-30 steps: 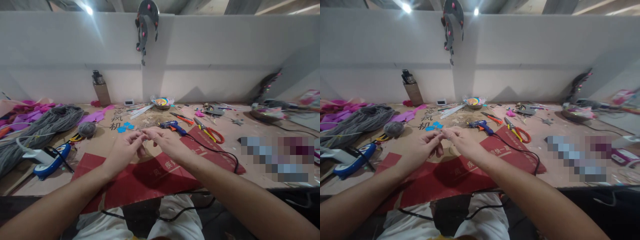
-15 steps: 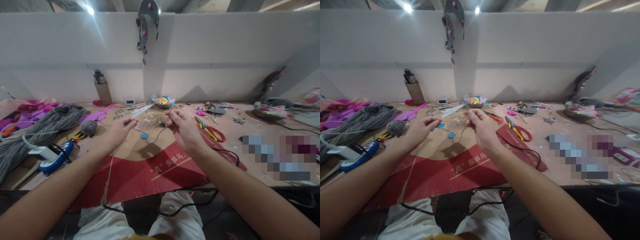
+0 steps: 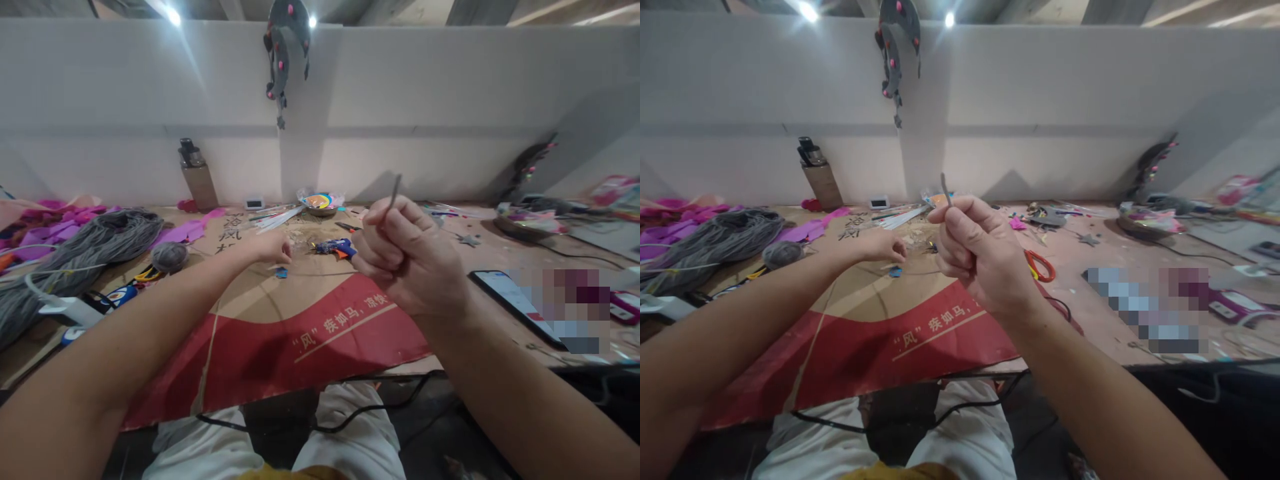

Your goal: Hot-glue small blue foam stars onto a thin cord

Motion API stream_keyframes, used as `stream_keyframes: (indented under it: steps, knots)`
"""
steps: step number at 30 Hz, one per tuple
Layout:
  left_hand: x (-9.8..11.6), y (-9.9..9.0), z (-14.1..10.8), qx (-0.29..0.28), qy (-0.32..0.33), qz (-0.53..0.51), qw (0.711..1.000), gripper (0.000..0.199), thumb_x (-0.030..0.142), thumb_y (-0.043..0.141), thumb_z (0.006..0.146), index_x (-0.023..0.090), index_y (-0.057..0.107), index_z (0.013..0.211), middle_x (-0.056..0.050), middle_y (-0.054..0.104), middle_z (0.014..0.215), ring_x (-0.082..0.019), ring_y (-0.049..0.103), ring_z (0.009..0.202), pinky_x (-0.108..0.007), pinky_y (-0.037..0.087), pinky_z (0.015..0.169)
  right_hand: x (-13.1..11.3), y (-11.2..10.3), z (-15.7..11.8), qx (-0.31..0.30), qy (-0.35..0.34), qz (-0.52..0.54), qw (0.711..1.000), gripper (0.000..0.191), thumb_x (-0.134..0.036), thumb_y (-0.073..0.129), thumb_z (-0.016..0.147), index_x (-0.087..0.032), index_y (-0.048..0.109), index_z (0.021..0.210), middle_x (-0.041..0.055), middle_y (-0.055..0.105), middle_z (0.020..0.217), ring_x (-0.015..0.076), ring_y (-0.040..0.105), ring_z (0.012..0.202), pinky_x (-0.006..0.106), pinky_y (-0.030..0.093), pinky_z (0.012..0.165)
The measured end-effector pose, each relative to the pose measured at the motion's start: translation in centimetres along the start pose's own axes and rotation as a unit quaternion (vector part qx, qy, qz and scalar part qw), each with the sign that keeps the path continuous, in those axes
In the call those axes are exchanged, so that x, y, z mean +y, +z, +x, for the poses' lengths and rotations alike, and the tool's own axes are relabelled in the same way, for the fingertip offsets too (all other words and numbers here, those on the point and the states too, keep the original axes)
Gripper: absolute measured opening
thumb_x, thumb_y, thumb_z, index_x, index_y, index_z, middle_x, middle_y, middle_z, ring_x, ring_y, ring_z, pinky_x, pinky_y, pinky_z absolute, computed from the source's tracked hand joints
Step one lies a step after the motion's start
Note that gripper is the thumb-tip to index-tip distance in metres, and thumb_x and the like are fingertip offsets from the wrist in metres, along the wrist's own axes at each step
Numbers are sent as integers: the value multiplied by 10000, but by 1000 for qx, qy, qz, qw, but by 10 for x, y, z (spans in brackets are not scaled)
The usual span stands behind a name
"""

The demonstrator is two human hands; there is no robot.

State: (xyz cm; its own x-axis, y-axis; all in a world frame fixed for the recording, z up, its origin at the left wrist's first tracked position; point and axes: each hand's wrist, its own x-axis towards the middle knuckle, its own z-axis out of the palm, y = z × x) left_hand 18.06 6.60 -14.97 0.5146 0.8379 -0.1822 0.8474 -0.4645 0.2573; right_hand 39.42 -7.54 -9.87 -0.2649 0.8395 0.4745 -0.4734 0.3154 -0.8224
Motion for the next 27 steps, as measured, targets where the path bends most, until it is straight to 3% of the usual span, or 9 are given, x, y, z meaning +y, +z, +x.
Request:
stream_keyframes:
  steps: [4,8,13,15,17,20,23,26,27]
  knots:
    - [0,3,2,-54,26,-2,998,148,202,744,571,185,702,712,-6,684,688,-146,558,647,-235,352,603,8,3,1,-55,15,-36,998,175,-397,626,824,-227,588,807,-89,258,503,59,204,420,208,183,403]
    - [0,10,-6,-34,-6,6,999,181,233,756,565,182,661,710,-2,644,671,-152,532,643,-246,335,602,49,-12,11,-83,111,-191,972,214,-387,609,808,-174,634,818,-77,351,520,58,302,441,212,227,425]
    - [-5,16,-21,-24,-19,-56,998,141,239,705,618,179,578,631,18,557,561,-145,497,573,-257,315,556,91,-37,22,-69,154,-343,924,257,-363,542,806,-140,670,819,-49,448,553,82,389,503,228,284,484]
    - [-6,18,-27,24,-9,-132,991,157,239,685,643,183,538,629,20,543,554,-141,502,563,-257,332,552,96,-41,28,-62,145,-359,920,258,-352,533,805,-136,673,816,-48,447,552,86,389,511,233,289,501]
    - [-7,20,-33,85,-9,-265,961,174,261,671,675,183,517,694,-10,601,643,-148,555,608,-264,386,581,94,-40,35,-50,114,-366,922,268,-360,520,818,-138,670,820,-46,451,563,89,392,525,236,296,522]
    - [-1,25,-46,143,-44,-489,859,230,292,639,725,196,432,762,-57,648,796,-157,609,660,-284,450,592,87,-36,50,-46,59,-381,921,282,-367,506,840,-139,672,851,-41,466,585,90,395,544,240,303,550]
    - [17,31,-61,185,-40,-544,817,252,233,662,711,203,425,793,25,558,656,-88,497,513,-201,377,487,79,-35,60,-69,41,-412,908,277,-343,499,850,-130,677,855,-30,493,608,92,414,568,241,310,569]
    - [45,30,-75,93,-15,-593,799,217,316,662,760,185,517,855,43,469,636,-53,389,478,-167,319,446,70,-38,59,-80,66,-475,874,252,-298,497,856,-122,678,841,-11,544,630,99,451,588,242,314,576]
    - [55,28,-77,52,-22,-627,777,264,400,643,776,182,536,879,36,462,649,-54,377,475,-171,319,436,66,-38,55,-81,74,-510,853,241,-284,500,855,-124,678,827,-5,560,634,101,455,588,243,309,573]
